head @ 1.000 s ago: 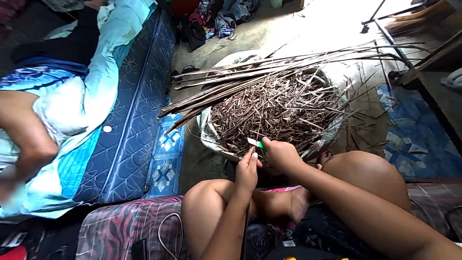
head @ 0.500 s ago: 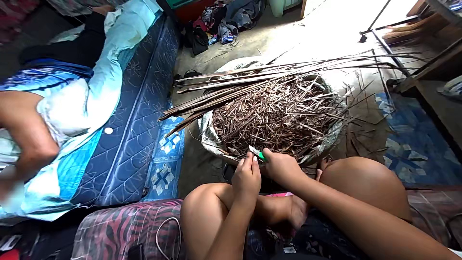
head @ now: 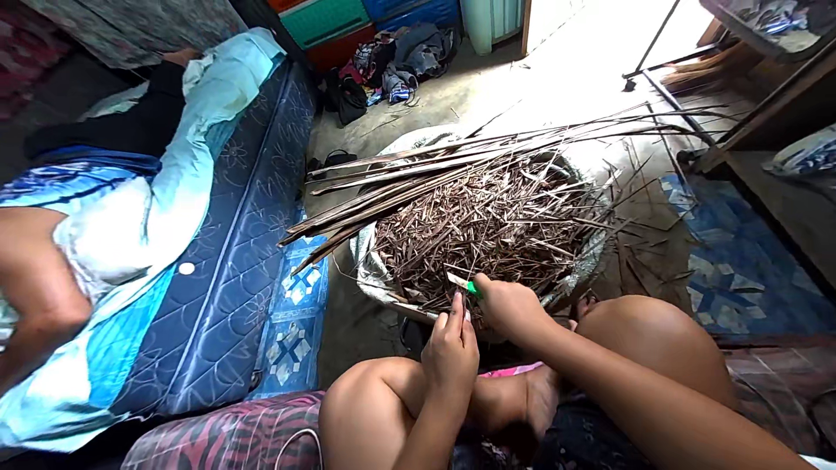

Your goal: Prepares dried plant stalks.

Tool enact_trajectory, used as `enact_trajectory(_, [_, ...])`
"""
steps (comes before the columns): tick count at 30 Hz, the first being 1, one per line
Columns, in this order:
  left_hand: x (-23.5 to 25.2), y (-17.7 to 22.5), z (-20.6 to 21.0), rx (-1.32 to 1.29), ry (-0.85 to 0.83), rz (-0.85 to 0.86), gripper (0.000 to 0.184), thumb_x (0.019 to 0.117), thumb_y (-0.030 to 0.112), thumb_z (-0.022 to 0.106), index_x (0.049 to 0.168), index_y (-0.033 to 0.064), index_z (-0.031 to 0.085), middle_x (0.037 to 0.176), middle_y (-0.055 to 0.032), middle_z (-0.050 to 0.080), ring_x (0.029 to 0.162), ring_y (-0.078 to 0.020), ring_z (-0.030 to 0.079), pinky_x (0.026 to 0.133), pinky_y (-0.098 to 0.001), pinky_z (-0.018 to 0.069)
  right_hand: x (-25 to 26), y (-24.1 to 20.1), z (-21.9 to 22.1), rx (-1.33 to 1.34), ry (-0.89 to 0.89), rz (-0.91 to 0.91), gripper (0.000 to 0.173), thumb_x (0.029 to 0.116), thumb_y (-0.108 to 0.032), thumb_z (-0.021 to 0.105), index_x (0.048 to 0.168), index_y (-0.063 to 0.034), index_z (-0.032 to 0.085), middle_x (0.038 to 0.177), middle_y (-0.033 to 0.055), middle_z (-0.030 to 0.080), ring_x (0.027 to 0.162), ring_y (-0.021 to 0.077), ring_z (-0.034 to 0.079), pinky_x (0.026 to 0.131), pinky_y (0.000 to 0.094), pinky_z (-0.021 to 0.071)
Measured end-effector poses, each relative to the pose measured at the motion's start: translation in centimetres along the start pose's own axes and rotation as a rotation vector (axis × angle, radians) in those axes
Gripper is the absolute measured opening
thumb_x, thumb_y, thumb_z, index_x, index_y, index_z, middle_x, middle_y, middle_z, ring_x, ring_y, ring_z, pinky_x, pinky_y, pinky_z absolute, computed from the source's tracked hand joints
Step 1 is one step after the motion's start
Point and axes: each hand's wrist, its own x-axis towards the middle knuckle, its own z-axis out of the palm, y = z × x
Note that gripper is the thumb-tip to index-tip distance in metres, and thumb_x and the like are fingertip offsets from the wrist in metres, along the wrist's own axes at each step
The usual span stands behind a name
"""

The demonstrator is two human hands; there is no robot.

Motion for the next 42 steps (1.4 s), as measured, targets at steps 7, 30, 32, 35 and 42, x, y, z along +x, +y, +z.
enact_trajectory(7, [0.6, 0.1, -0.6, -0.141, -0.053, -0.063, 0.039, 0.1030, 0.018, 0.052, 0.137, 0.0062, 0.066, 0.094, -0.0133, 0.073, 0.080, -0.0235, 0.071, 0.074, -0.0430, 0.0580, -0.1, 0.1, -0.4, -0.049, 0.084, -0.035, 0.029, 0.1053, -0.011, 0.044, 0.131, -0.0058, 0.056, 0.114, 0.0201, 0.071, 0.110, 0.0386, 0.070, 0.086, 0.0562, 0.0547])
enact_trajectory(30, [1.2, -1.0, -1.9, -1.022, -0.327, -0.388, 0.033, 0.1076, 0.011, 0.043, 0.130, -0.0059, 0.061, 0.067, 0.0027, 0.061, 0.042, 0.0015, 0.037, 0.040, -0.0148, 0.0332, 2.4, 3.8, 1.1, 0.557, -0.029, -0.342, 0.049, 0.1084, -0.045, 0.048, 0.142, -0.0103, 0.056, 0.099, 0.0139, 0.067, 0.082, 0.0239, 0.065, 0.078, 0.0468, 0.0540])
enact_trajectory(32, [1.1, -1.0, -1.9, -1.054, -0.338, -0.404, 0.036, 0.1079, 0.010, 0.043, 0.136, -0.0063, 0.057, 0.068, 0.0020, 0.061, 0.042, 0.0015, 0.037, 0.040, -0.0145, 0.0329, 2.5, 3.5, 1.3, 0.776, -0.074, -0.337, 0.048, 0.1072, -0.033, 0.055, 0.148, -0.0105, 0.049, 0.091, 0.0080, 0.063, 0.065, 0.0135, 0.059, 0.061, 0.0321, 0.0532])
enact_trajectory(35, [1.2, -0.9, -1.9, -1.114, -0.372, -0.419, 0.040, 0.1070, 0.009, 0.041, 0.142, -0.0059, 0.053, 0.069, 0.0006, 0.060, 0.042, 0.0006, 0.037, 0.040, -0.0149, 0.0326, 2.7, 4.0, 0.3, 1.019, -0.128, -0.374, 0.051, 0.1074, -0.017, 0.053, 0.155, -0.0120, 0.037, 0.093, 0.0044, 0.062, 0.061, 0.0080, 0.058, 0.054, 0.0237, 0.0513])
enact_trajectory(42, [1.2, -0.9, -1.9, -1.181, -0.446, -0.441, 0.042, 0.1071, 0.010, 0.038, 0.145, -0.0048, 0.049, 0.067, 0.0017, 0.059, 0.042, 0.0006, 0.038, 0.040, -0.0151, 0.0345, 2.9, 4.9, -0.7, 1.157, -0.013, -0.338, 0.047, 0.1057, -0.012, 0.056, 0.150, -0.0068, 0.042, 0.090, 0.0046, 0.062, 0.061, 0.0074, 0.058, 0.054, 0.0212, 0.0511])
